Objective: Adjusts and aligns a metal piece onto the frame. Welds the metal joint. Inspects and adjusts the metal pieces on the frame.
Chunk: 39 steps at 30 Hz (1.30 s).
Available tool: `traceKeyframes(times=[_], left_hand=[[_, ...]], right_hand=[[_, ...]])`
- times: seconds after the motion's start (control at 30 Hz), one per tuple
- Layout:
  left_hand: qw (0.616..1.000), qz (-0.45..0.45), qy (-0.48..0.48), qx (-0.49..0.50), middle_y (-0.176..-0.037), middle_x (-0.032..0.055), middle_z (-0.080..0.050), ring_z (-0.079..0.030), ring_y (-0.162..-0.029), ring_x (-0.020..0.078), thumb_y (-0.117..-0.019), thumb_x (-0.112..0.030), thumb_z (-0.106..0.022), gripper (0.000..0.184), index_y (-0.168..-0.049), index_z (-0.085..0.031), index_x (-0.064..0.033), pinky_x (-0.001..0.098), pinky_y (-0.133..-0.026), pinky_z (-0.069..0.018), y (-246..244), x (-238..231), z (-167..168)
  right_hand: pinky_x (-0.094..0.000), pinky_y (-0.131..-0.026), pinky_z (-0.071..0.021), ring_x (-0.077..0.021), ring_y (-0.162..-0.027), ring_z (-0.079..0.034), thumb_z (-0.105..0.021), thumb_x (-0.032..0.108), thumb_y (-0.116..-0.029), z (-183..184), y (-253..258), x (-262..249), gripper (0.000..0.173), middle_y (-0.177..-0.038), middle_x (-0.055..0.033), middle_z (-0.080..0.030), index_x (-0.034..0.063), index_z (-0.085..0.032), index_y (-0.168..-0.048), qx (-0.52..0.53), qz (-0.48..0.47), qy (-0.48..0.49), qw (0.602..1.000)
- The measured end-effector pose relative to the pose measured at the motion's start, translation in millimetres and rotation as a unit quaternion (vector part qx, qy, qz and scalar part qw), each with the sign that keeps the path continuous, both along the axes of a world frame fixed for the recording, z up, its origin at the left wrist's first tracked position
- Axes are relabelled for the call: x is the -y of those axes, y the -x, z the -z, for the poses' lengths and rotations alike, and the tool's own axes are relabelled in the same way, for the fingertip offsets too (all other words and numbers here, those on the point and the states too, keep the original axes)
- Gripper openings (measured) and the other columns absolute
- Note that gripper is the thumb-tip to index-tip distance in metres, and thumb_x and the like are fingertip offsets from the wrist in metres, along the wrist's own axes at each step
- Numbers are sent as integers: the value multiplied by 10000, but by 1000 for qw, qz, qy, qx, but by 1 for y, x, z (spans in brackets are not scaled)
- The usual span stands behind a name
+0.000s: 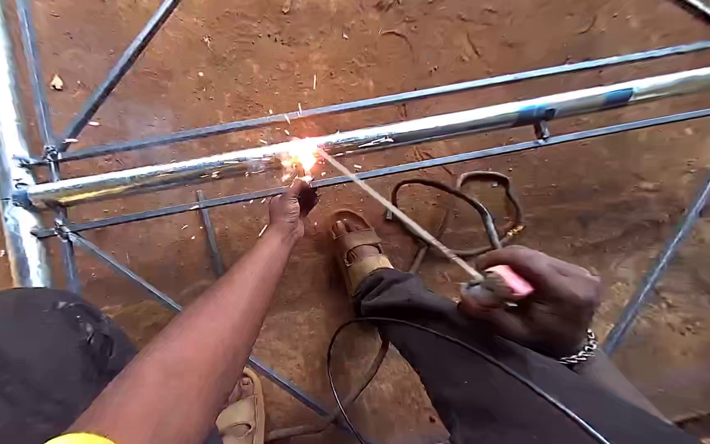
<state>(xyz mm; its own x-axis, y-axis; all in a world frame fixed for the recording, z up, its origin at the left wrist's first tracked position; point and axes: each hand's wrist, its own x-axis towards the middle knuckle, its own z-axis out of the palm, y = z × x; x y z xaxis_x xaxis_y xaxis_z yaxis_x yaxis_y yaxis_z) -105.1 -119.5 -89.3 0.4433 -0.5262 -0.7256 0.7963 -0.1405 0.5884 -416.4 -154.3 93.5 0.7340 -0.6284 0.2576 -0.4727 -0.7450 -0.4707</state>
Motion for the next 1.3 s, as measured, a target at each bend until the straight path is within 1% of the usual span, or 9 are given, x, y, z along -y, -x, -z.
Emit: traceKeyframes(times=[0.23, 0.3, 0.43, 0.67, 0.8, 0.9, 1.07, 1.2, 1.3], left_hand=[[992, 106, -7, 71, -975, 86, -731, -714, -858, 173, -1024, -279, -632, 292, -1138, -666, -12, 353, -820, -612, -24, -35, 6], [927, 214, -148, 269, -1019, 112, -732, -708, -908, 206, -1017, -364, -648, 377, -1156, -696, -16, 423, -848, -593, -49, -66, 8], [733, 318, -428, 423, -1413, 309, -530, -508, -1323, 490, -845, -581, -789, 824, -1359, -578, 28, 681, -1061, -430, -95, -134, 7], [611, 504, -509, 337, -1301, 308, -623, -590, -1263, 464, -1068, -390, -532, 493, -1217, -644, 67, 651, -1036, -469, -110, -155, 27], [653, 488, -492, 305, -1219, 316, -656, -626, -1203, 456, -1006, -466, -624, 556, -1142, -684, 70, 649, -1015, -483, -96, -154, 15], [800, 398, -421, 154, -1064, 214, -708, -728, -936, 308, -1039, -381, -597, 440, -1173, -648, 35, 488, -831, -613, -58, -158, -20], [941, 228, -240, -74, -775, 110, -679, -637, -613, 175, -1061, -180, -521, 248, -923, -634, -8, 308, -571, -549, 28, -141, -121], [919, 389, -23, 67, -755, 51, -653, -599, -640, 108, -1012, -113, -616, 141, -925, -683, -26, 277, -628, -525, 57, -122, -149], [785, 522, 75, 327, -1022, 28, -719, -684, -858, 119, -1010, -224, -643, 186, -1078, -734, -77, 347, -792, -594, 55, -87, -142]], right_hand=[[-285, -643, -575, -44, -727, -639, -747, 391, -930, -8, 37, -7, 351, -870, 35, -650, 113, -606, -1092, 126, 179, -9, 976], [-332, -637, -569, -94, -709, -632, -771, 368, -913, -9, 48, -9, 437, -836, -26, -626, 33, -581, -1120, 59, 274, 31, 960], [-782, -854, -465, -608, -1041, -631, -743, 543, -879, 3, 64, -10, 804, -1147, -402, -632, -72, -519, -1345, -249, 466, -49, 848], [-710, -828, -525, -559, -1058, -658, -718, 449, -940, 110, 106, -7, 728, -1163, -376, -641, -118, -497, -1339, -518, 415, -200, 721], [-692, -846, -527, -528, -1093, -657, -740, 440, -914, 123, 103, -10, 620, -1161, -336, -666, -81, -607, -1224, -554, 394, -239, 694], [-683, -795, -542, -506, -1057, -672, -746, 413, -892, 113, 79, -3, 525, -1129, -312, -677, -59, -665, -1108, -550, 385, -233, 703], [-603, -779, -575, -316, -850, -728, -638, 528, -990, 66, -16, 25, 434, -922, -119, -754, 120, -763, -1064, -332, 174, -342, 862], [-291, -727, -581, -66, -792, -700, -470, 399, -1092, 57, -79, 21, 390, -957, 34, -770, 135, -753, -1142, -128, -106, -580, 798], [-312, -841, -592, -105, -918, -690, -473, 259, -1082, 63, -91, 20, 310, -1032, -40, -727, 40, -671, -1178, 46, -112, -615, 779]])
